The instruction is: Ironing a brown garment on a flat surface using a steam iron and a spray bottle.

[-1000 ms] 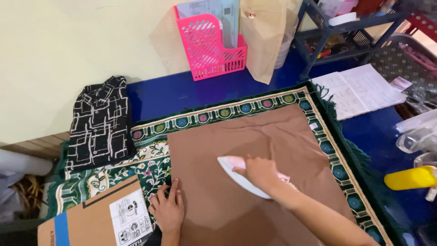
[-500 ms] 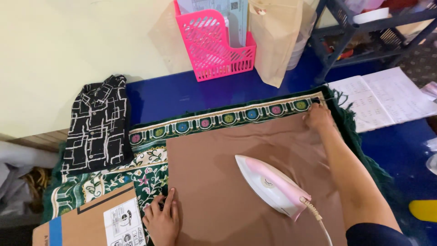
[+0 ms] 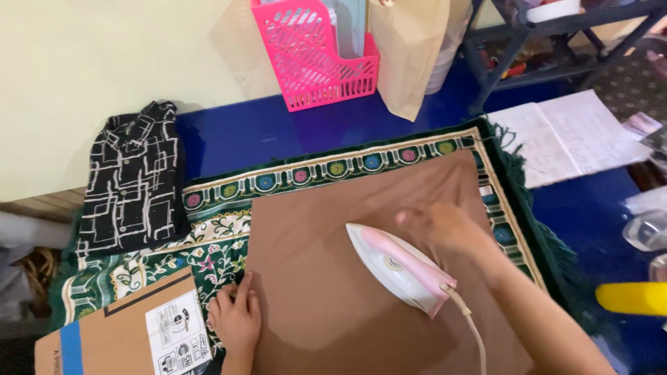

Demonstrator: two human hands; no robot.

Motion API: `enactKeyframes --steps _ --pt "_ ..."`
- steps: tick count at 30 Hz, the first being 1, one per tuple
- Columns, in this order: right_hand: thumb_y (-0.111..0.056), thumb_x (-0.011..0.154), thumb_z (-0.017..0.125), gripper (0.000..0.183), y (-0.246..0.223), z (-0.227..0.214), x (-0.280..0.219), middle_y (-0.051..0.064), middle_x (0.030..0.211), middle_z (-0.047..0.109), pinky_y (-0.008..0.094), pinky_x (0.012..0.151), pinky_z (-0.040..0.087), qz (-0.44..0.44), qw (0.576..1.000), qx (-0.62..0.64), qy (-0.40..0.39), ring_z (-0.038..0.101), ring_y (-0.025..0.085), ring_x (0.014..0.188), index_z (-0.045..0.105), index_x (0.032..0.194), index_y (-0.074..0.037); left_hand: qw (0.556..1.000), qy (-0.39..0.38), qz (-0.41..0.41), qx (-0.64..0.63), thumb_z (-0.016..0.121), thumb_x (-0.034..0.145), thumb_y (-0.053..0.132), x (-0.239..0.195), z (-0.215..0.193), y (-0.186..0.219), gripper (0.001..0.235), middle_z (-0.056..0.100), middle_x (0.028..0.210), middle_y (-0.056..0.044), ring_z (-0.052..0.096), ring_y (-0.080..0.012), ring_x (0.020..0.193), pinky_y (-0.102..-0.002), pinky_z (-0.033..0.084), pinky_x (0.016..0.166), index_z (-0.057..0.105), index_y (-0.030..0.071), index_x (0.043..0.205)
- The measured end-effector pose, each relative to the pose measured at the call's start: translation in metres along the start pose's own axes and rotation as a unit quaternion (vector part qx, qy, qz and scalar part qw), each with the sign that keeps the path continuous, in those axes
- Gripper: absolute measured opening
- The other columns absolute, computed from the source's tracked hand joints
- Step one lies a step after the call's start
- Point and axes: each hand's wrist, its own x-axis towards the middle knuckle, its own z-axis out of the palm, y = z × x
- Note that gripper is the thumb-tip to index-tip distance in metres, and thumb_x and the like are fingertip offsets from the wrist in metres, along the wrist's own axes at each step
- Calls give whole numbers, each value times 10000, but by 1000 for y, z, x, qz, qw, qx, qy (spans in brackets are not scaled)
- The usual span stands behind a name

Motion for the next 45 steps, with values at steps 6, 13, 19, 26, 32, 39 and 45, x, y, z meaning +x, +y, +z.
enactKeyframes --steps 6,13,19,26,32,39,45 --pt "-580 911 605 628 -55 73 -57 189 1070 727 531 838 542 32 994 -100 27 681 421 996 593 1264 -61 997 24 -21 -70 789 886 374 97 111 -6 526 620 1186 -264 556 -462 1097 -537 486 903 646 -1 1227" --pt "-594 926 534 581 11 83 -56 204 1021 742 549 643 567 -19 974 -171 147 733 415 814 576 1164 -66 930 -245 -243 -123 822 816 403 170 122 27 466 736 1084 -126 649 -384 1069 -586 478 911 677 111 1148" --pt "-665 997 506 617 97 3 -39 259 1054 735 563 803 561 294 917 -184 198 720 449 975 610 1221 -99 867 -166 -215 -417 781 878 232 165 146 -11 247 737 978 -85 686 -242 877 -384 528 779 687 67 1037" --pt "-635 893 621 649 50 13 -28 230 1093 733 544 839 561 264 936 -124 196 709 431 1016 640 1283 -117 784 -234 -210 -536 711 833 20 158 96 -2 503 659 1109 -35 624 -143 899 -320 519 793 560 187 1282" --pt "-614 912 586 558 -77 123 4 180 880 753 532 693 576 19 980 -152 127 744 387 819 640 1102 -92 850 -242 -89 -459 676 863 -63 143 137 -27 566 526 1442 -43 556 -185 1043 -289 498 913 649 178 1375" --pt "-606 923 559 542 -70 120 46 174 880 753 546 649 569 -66 975 -142 159 745 389 780 633 1101 -99 846 -224 -131 -467 591 823 -124 146 116 -18 702 475 1569 -24 547 -293 1217 -330 456 1016 576 187 1452" --pt "-625 931 588 645 55 4 60 222 1010 754 543 796 573 206 944 -134 219 743 406 928 655 1200 -44 852 -213 -67 -473 613 797 -149 145 138 -25 727 416 1570 -51 412 -224 1440 -321 386 1106 550 167 1449"
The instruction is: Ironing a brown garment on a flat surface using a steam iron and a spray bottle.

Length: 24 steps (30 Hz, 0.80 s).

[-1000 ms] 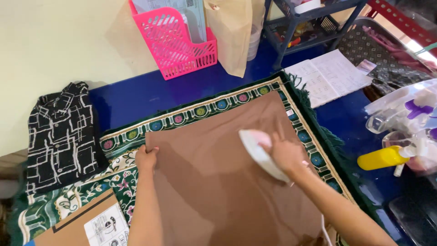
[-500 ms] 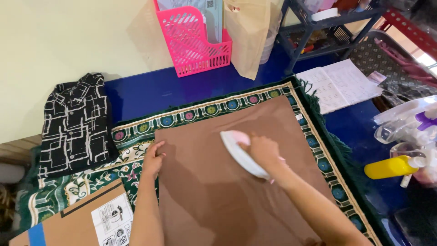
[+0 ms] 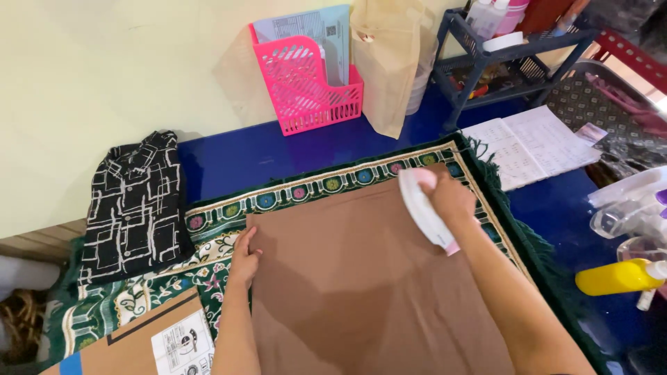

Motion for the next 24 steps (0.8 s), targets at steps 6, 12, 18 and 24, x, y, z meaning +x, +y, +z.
enactKeyframes --steps 6,12,18,24 --pt "-574 891 673 582 27 6 4 232 1025 745 544 791 563 -17 998 11 58 718 421 955 694 1193 -77 987 -55 -101 -115 627 811 -116 -14 -9 76 710 415 1584 -47 477 -238 1391 -352 458 1078 600 244 1422" --pt "-638 919 558 602 -48 25 -146 206 882 744 547 675 581 -242 968 -19 -63 729 416 798 636 1121 -77 952 0 -48 304 746 800 185 25 22 81 651 371 1521 -106 410 -341 1336 -510 329 1076 572 314 1415" --pt "-656 923 508 599 -34 0 -155 181 1009 737 539 753 579 -203 966 -62 -148 734 397 901 592 1215 -140 899 17 110 425 650 810 92 33 111 127 522 529 1466 -13 472 -259 1391 -660 225 1108 665 273 1298" --pt "-663 933 529 639 56 -24 -32 241 1061 746 567 845 556 50 997 -51 -26 717 443 1011 616 1270 -127 917 -13 133 375 679 901 227 53 179 148 338 624 1290 -20 508 -261 1284 -628 294 1095 685 208 1238"
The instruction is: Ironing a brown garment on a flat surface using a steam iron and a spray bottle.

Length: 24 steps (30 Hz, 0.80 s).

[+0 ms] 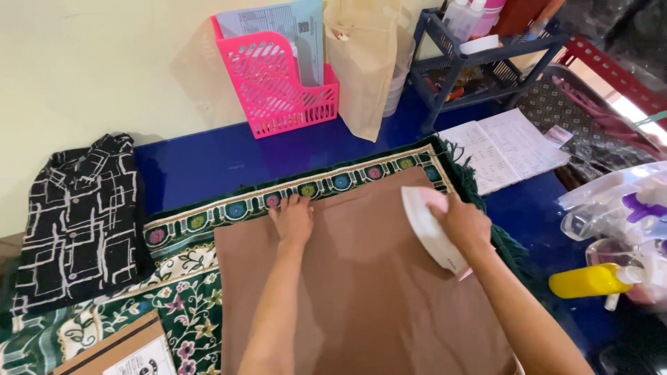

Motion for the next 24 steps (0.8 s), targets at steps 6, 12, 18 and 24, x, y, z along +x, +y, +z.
enactKeyframes --steps 6,12,18,24 --pt "-657 912 573 601 15 -17 14 228 1066 749 553 852 556 40 999 30 7 711 431 1031 665 1181 -128 989 -103 -92 -52 755 838 290 22 -16 23 297 564 1298 -47 446 -316 1278 -670 294 1016 665 187 1102" --pt "-700 865 573 630 -57 6 -68 186 945 759 533 801 565 -191 977 -27 -87 729 401 910 654 1196 -170 991 -41 -98 -80 730 894 230 23 -3 16 175 546 1332 -36 460 -310 1279 -678 301 1020 674 211 1058" --pt "-631 924 553 556 -117 23 -64 151 936 756 529 703 573 -304 952 4 -43 740 376 846 643 1152 -132 986 144 -30 -72 685 859 130 -31 -22 -3 435 524 1375 -93 485 -343 1285 -635 333 1018 605 170 1284" --pt "-614 900 617 604 -86 5 32 198 1026 748 559 786 564 -86 994 59 29 729 416 934 613 1312 -173 993 95 -32 68 588 951 369 -152 -73 -112 471 463 1522 -57 420 -297 1412 -549 310 1097 553 233 1400"
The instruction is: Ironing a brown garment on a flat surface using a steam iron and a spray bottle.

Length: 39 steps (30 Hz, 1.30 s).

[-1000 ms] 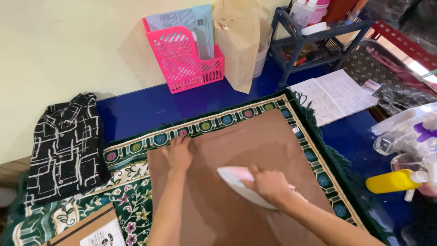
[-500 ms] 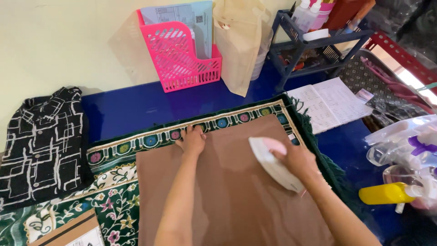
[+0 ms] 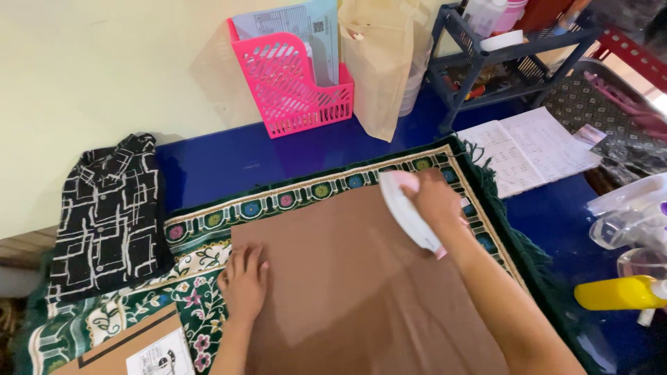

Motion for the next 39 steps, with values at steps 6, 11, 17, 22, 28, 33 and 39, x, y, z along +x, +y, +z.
enactKeyframes --steps 6,11,17,22,28,33,39 --pt "-613 929 671 590 50 15 26 211 1086 747 543 832 569 99 995 -10 19 719 414 1015 686 1214 -97 997 25 -7 75 465 1004 457 -25 -21 -18 494 445 1561 -27 365 -272 1484 -533 252 1180 514 321 1476" --pt "-641 935 574 604 -32 24 -80 192 854 742 523 677 578 -44 998 -32 -13 737 398 802 648 1152 -82 997 -5 -20 80 417 1022 488 -28 -11 -25 513 427 1587 -26 336 -282 1499 -551 219 1177 487 329 1505" --pt "-558 935 598 533 -32 23 -218 193 815 730 520 552 572 -276 959 10 -70 729 391 708 610 1096 -50 998 1 -8 66 411 1038 499 -29 -6 -32 566 409 1612 -32 315 -280 1513 -546 214 1189 460 252 1545" --pt "-589 933 562 516 55 9 -175 184 845 732 532 598 570 -188 982 -23 -4 727 403 744 607 1093 -101 999 13 -19 44 435 1041 504 -26 8 -34 636 414 1619 -26 328 -266 1518 -542 236 1189 440 159 1576" --pt "-676 978 495 626 151 -31 -89 244 987 745 560 754 569 136 989 -59 -20 735 440 897 599 1195 -98 986 1 -162 37 654 915 441 28 56 -40 623 491 1500 -112 404 -362 1371 -580 349 1053 573 104 1433" --pt "-676 985 534 660 157 -37 -79 239 1125 732 554 836 562 183 981 -61 -33 709 438 1051 596 1231 -67 925 -104 -322 -173 780 835 276 60 52 -33 345 711 1106 -152 622 -372 1055 -536 473 960 703 42 1077" --pt "-332 791 799 852 98 -26 -100 138 1492 434 634 1028 369 -115 979 -128 107 401 336 1401 400 1521 -148 760 -44 -237 -603 713 904 -2 21 17 -5 193 691 1038 -113 642 -144 920 -312 514 835 615 3 1071"
